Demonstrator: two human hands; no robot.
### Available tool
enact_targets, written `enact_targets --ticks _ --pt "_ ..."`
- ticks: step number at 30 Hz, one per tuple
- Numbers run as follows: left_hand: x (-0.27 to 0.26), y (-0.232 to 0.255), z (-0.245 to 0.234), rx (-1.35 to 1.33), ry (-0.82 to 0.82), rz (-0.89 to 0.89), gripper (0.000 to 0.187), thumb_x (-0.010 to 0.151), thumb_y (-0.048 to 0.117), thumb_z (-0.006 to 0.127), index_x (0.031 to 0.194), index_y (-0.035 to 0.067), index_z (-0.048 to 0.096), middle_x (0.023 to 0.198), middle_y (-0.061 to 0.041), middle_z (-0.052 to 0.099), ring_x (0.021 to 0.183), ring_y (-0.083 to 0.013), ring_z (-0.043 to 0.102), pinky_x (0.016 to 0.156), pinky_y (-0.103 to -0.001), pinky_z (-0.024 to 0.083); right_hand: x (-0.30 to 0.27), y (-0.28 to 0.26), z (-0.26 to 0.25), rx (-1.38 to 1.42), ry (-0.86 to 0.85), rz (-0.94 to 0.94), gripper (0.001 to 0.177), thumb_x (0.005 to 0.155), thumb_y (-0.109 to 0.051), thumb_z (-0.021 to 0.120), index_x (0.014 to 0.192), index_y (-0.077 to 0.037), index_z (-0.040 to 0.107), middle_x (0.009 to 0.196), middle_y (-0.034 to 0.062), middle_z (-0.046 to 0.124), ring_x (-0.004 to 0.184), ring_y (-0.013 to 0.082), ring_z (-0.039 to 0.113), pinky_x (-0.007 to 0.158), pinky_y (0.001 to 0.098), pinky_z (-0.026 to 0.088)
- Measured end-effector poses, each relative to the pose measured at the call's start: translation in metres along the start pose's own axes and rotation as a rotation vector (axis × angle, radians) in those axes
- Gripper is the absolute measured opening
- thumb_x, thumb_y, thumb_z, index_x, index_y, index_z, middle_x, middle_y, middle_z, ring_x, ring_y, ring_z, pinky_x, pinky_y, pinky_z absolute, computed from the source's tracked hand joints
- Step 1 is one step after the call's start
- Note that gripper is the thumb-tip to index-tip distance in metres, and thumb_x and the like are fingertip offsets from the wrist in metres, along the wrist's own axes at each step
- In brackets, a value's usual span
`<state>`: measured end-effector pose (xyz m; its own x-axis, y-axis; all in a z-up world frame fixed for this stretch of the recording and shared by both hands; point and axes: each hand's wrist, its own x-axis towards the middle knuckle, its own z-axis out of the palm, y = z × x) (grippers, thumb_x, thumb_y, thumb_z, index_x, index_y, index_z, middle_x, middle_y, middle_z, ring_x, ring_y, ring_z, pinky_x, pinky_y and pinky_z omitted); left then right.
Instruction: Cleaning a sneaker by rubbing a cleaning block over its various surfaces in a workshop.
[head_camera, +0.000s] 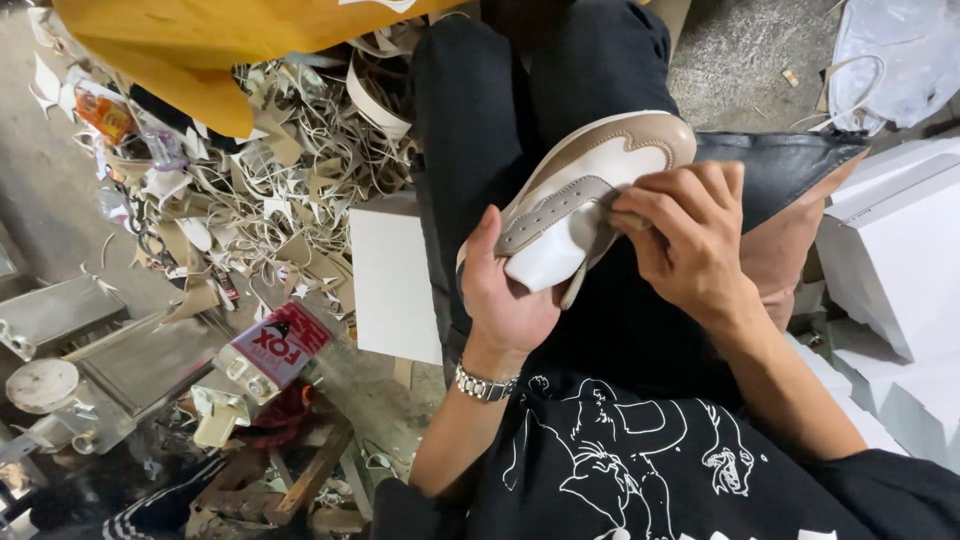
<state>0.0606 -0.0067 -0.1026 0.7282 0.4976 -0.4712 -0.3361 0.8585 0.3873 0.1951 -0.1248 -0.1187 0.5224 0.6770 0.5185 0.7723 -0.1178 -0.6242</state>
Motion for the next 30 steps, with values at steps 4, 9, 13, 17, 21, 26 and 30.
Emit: enact_targets --ticks 4,9,13,17,21,26,30 --pt "-0.003 -0.001 -0.004 -0.117 -0.005 -0.058 0.042 0.106 0.031 0.050 0.129 -0.001 0.062 0.131 -0.025 0.064 0.129 -0.0355 0.056 0.123 -0.057 0.028 0.016 -0.006 0.008 -0.028 0.027 -0.014 0.014 0.107 -0.017 0.072 0.102 -0.004 0.074 0.098 0.0106 0.065 0.082 0.0305 0.052 0.082 0.0403 0.034" --pt "-0.005 -0.003 0.005 0.103 -0.080 0.050 0.046 0.109 0.032 0.045 0.135 -0.005 0.057 0.135 -0.025 0.062 0.133 -0.0343 0.055 0.125 -0.058 0.025 -0.003 -0.008 0.004 -0.041 0.014 0.043 0.016 0.106 -0.021 0.072 0.098 -0.007 0.073 0.096 0.0079 0.064 0.082 0.0279 0.050 0.081 0.0399 0.033" --pt "-0.004 -0.008 -0.015 0.010 -0.046 0.041 0.043 0.109 0.031 0.044 0.132 -0.002 0.060 0.133 -0.026 0.063 0.129 -0.0363 0.057 0.123 -0.058 0.028 0.008 -0.011 0.012 -0.043 0.053 0.020 0.020 0.110 -0.024 0.068 0.101 -0.006 0.073 0.098 0.0089 0.064 0.083 0.0289 0.049 0.083 0.0400 0.032" --pt "0.001 -0.005 -0.005 0.039 -0.092 0.072 0.050 0.109 0.037 0.044 0.133 -0.004 0.058 0.133 -0.027 0.063 0.131 -0.0372 0.057 0.122 -0.058 0.032 0.002 -0.014 0.007 -0.063 0.036 0.055 0.017 0.106 -0.023 0.073 0.103 -0.006 0.074 0.094 0.0080 0.062 0.079 0.0279 0.049 0.085 0.0407 0.033" --pt "0.005 -0.002 -0.009 0.040 -0.091 0.085 0.052 0.110 0.038 0.042 0.134 -0.005 0.059 0.135 -0.028 0.063 0.131 -0.0385 0.057 0.121 -0.056 0.035 0.014 -0.011 0.015 -0.080 0.068 0.030 0.019 0.107 -0.024 0.072 0.103 -0.005 0.074 0.096 0.0087 0.063 0.081 0.0280 0.049 0.088 0.0410 0.033" --pt "0.001 -0.011 -0.003 0.083 -0.048 0.067 0.050 0.108 0.036 0.045 0.135 -0.004 0.058 0.136 -0.026 0.062 0.131 -0.0371 0.057 0.121 -0.058 0.035 -0.005 -0.006 0.015 -0.100 0.086 0.068 0.017 0.104 -0.021 0.075 0.102 -0.004 0.073 0.094 0.0088 0.061 0.080 0.0291 0.050 0.088 0.0421 0.034" --pt "0.006 -0.007 -0.004 0.046 -0.002 0.051 0.050 0.110 0.038 0.044 0.135 -0.002 0.060 0.136 -0.024 0.063 0.131 -0.0363 0.057 0.120 -0.057 0.035 0.017 -0.006 0.023 -0.089 0.122 0.068 0.014 0.107 -0.015 0.073 0.105 -0.002 0.071 0.096 0.0107 0.060 0.083 0.0304 0.049 0.090 0.0416 0.033"
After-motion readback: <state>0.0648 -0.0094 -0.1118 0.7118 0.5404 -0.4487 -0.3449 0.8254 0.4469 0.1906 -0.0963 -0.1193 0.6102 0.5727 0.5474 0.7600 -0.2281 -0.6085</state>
